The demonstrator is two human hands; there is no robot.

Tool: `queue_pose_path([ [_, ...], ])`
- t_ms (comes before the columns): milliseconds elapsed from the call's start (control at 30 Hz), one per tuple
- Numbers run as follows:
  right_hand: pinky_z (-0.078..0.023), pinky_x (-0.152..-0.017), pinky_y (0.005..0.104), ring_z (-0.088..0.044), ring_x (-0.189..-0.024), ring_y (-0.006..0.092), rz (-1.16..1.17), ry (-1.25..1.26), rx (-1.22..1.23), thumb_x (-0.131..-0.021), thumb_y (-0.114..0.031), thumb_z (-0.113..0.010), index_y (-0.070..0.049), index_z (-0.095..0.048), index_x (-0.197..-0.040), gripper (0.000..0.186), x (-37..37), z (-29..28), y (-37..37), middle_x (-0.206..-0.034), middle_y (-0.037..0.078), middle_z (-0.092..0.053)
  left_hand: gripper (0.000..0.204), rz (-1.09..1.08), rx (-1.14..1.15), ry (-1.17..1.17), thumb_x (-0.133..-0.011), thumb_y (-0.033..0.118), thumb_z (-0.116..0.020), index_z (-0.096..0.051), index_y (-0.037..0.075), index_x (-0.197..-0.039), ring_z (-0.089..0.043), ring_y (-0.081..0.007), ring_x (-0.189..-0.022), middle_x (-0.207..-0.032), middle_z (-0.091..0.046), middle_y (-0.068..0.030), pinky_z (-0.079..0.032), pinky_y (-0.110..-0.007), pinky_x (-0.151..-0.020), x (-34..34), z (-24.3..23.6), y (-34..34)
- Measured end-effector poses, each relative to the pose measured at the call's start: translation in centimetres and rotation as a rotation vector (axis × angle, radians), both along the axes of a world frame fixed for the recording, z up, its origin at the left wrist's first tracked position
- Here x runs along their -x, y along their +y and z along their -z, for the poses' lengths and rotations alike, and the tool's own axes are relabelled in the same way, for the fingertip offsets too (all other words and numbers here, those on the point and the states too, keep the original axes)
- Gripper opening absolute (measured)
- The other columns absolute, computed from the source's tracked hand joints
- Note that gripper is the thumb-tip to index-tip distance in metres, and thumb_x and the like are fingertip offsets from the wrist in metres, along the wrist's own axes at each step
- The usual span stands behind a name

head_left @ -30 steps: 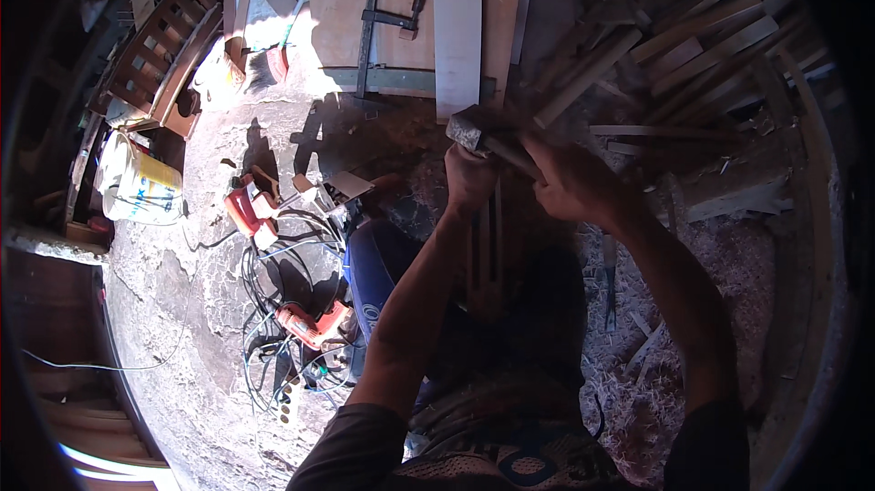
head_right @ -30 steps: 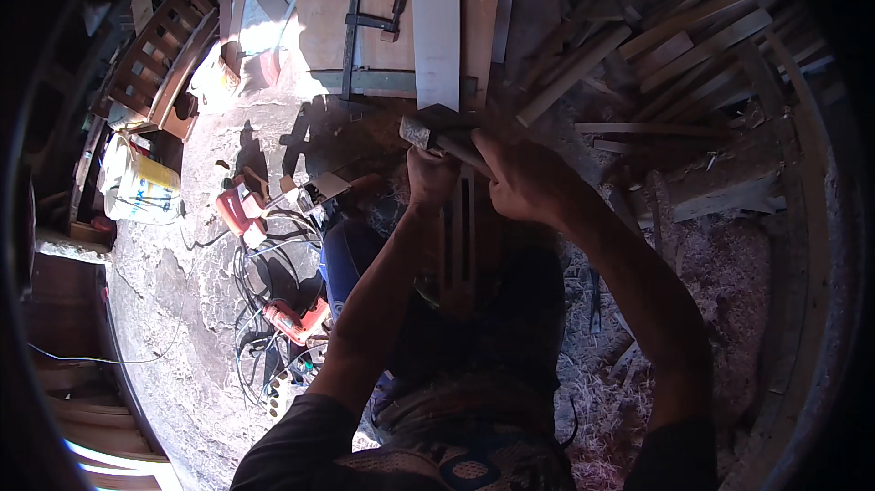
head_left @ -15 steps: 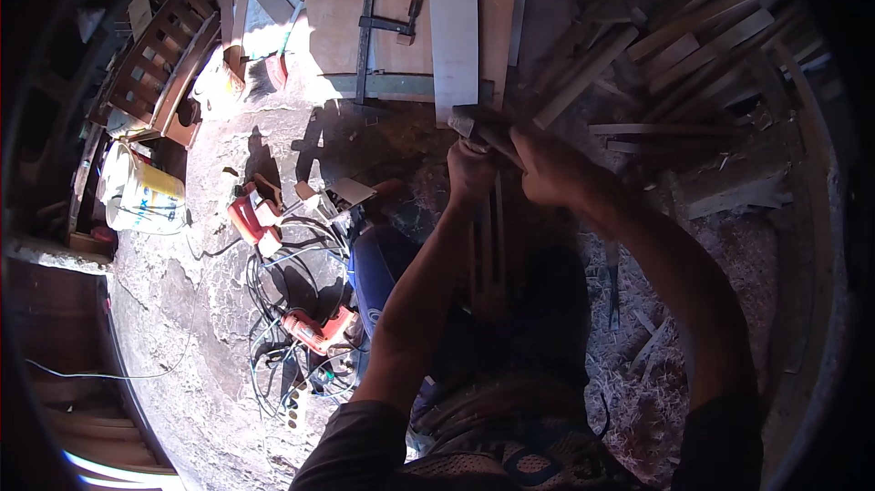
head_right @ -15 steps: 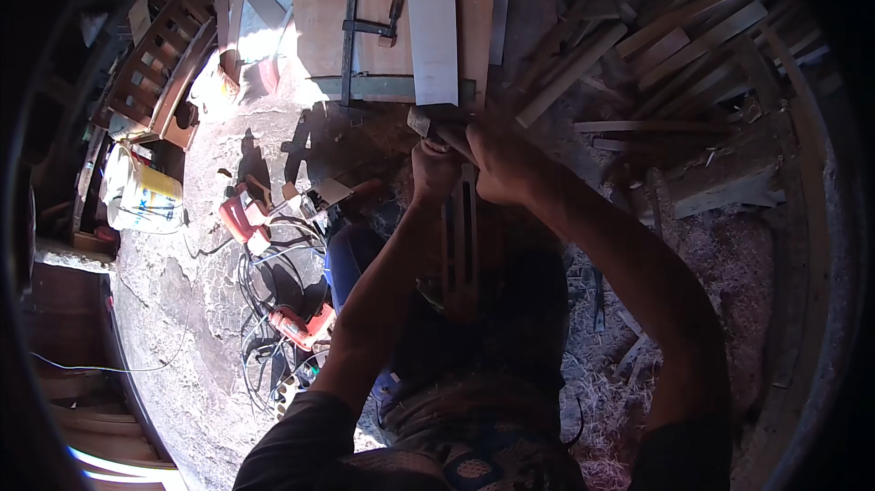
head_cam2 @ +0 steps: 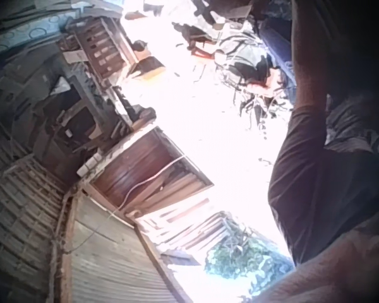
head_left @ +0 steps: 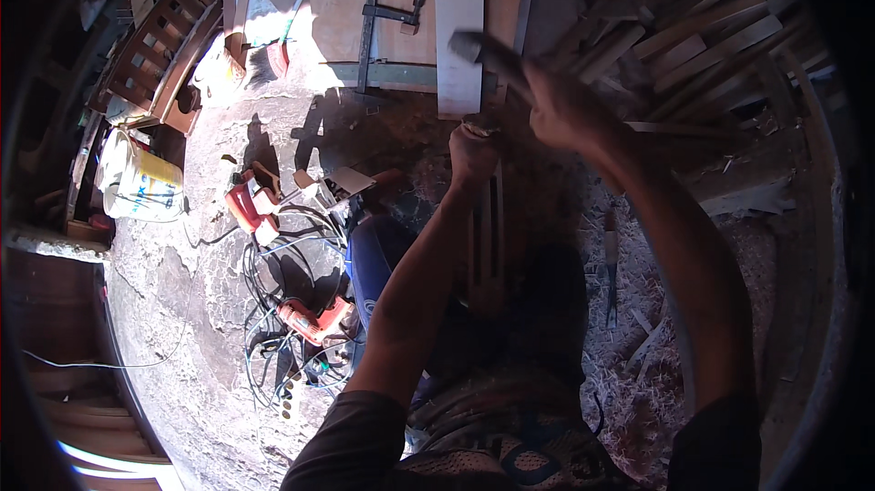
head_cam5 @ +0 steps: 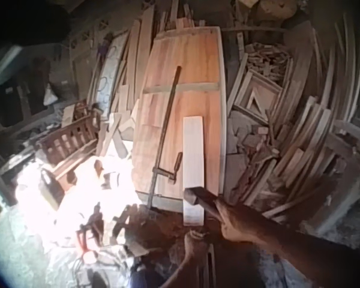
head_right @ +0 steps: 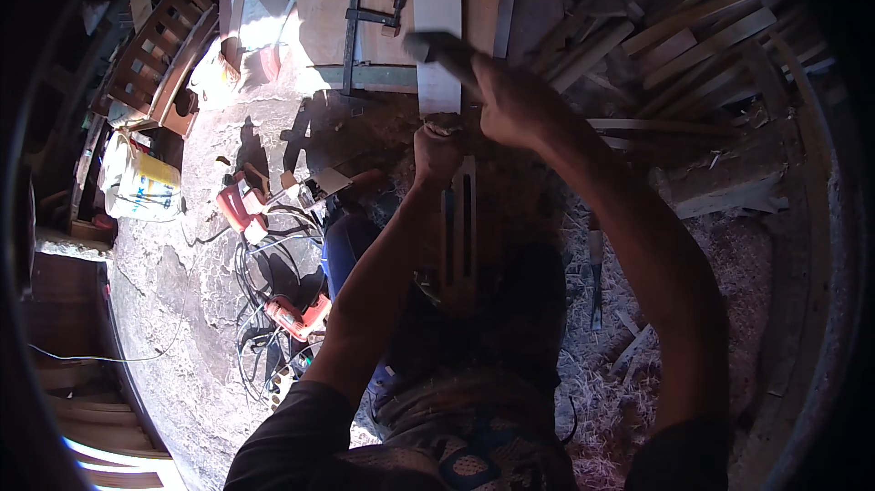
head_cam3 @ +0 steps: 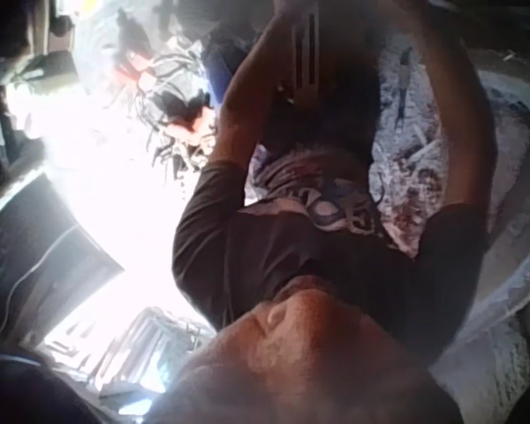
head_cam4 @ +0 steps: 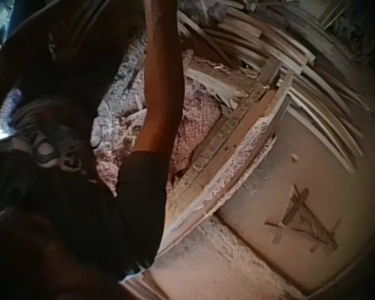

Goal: The person carves a channel in a wood piece using a wide-bladed tool and an axe, repeatedly striking the tool to remove material.

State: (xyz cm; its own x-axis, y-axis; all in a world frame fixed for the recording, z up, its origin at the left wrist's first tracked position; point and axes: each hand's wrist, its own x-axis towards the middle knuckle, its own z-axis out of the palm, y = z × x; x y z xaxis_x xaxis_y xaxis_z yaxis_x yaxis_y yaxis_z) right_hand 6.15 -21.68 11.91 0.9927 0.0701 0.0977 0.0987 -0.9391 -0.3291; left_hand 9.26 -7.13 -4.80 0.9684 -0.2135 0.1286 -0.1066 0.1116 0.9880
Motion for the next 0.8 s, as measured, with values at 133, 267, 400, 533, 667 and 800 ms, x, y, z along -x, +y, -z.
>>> queue_pose_path([
  [133,-0.053,-0.081,0.0471,-0.069,-0.09,0.0416,-0.187,0.294,-0.019,-0.078,-0.007,-0.067,-0.001,-0.054,-0.126,0.05,4.0,0.7,-0.3,-0.095,0.026,-0.067,0.013,-0.106,0.044,-0.254,-0.084,0.013,-0.07,-0.072,0.002,-0.091,-0.064,-0.0079,-0.071,-0.082,-0.07,-0.0004,-0.05,-0.028,-0.058,1.9,0.0,0.0],
  [267,-0.055,-0.078,0.0453,-0.07,-0.086,0.038,-0.173,0.149,-0.101,-0.08,-0.01,-0.067,-0.004,-0.052,-0.13,0.053,2.7,-7.5,0.4,-0.091,0.021,-0.068,0.025,-0.04,-0.163,0.134,-0.079,0.019,-0.076,-0.074,0.003,-0.097,-0.072,-0.0157,-0.087,-0.091,-0.076,-0.0078,-0.056,-0.032,-0.075,-3.5,3.1,-0.3],
  [400,-0.054,-0.067,0.0398,-0.065,-0.075,0.0228,0.167,-0.082,-0.334,-0.084,-0.015,-0.07,-0.003,-0.053,-0.127,0.047,-2.3,-12.2,1.3,-0.079,0.01,-0.06,0.025,-0.026,-0.283,0.175,-0.079,0.021,-0.076,-0.075,0.003,-0.097,-0.072,-0.0155,-0.083,-0.09,-0.076,-0.0082,-0.056,-0.032,-0.071,-6.2,4.7,-0.5],
  [533,-0.054,-0.073,0.0441,-0.07,-0.086,0.0355,0.278,-0.387,-0.166,-0.083,-0.008,-0.062,-0.001,-0.056,-0.116,0.034,-5.8,-1.5,-1.5,-0.094,0.019,-0.068,0.025,0.072,-0.141,0.162,-0.078,0.02,-0.075,-0.074,0.002,-0.095,-0.071,-0.0149,-0.077,-0.084,-0.075,-0.0087,-0.055,-0.033,-0.066,-6.1,5.2,-2.3],
  [667,-0.051,-0.081,0.0446,-0.067,-0.098,0.0362,-0.146,0.479,0.058,-0.078,-0.009,-0.063,0.001,-0.058,-0.117,0.042,-2.8,4.9,-3.1,-0.1,0.02,-0.069,0.021,-0.066,-0.15,0.117,-0.077,0.017,-0.075,-0.073,0.0,-0.089,-0.069,-0.0132,-0.073,-0.079,-0.073,-0.0081,-0.054,-0.032,-0.062,-5.0,4.8,-1.2],
  [800,-0.052,-0.069,0.0394,-0.067,-0.084,0.0287,-0.12,0.457,-0.07,-0.077,-0.015,-0.07,0.001,-0.057,-0.121,0.048,-4.1,-1.3,-4.9,-0.091,0.017,-0.067,0.016,0.013,-0.231,0.289,-0.077,0.015,-0.075,-0.07,0.0,-0.081,-0.068,-0.0112,-0.069,-0.076,-0.072,-0.0057,-0.053,-0.031,-0.059,-6.3,5.7,-1.8],
])
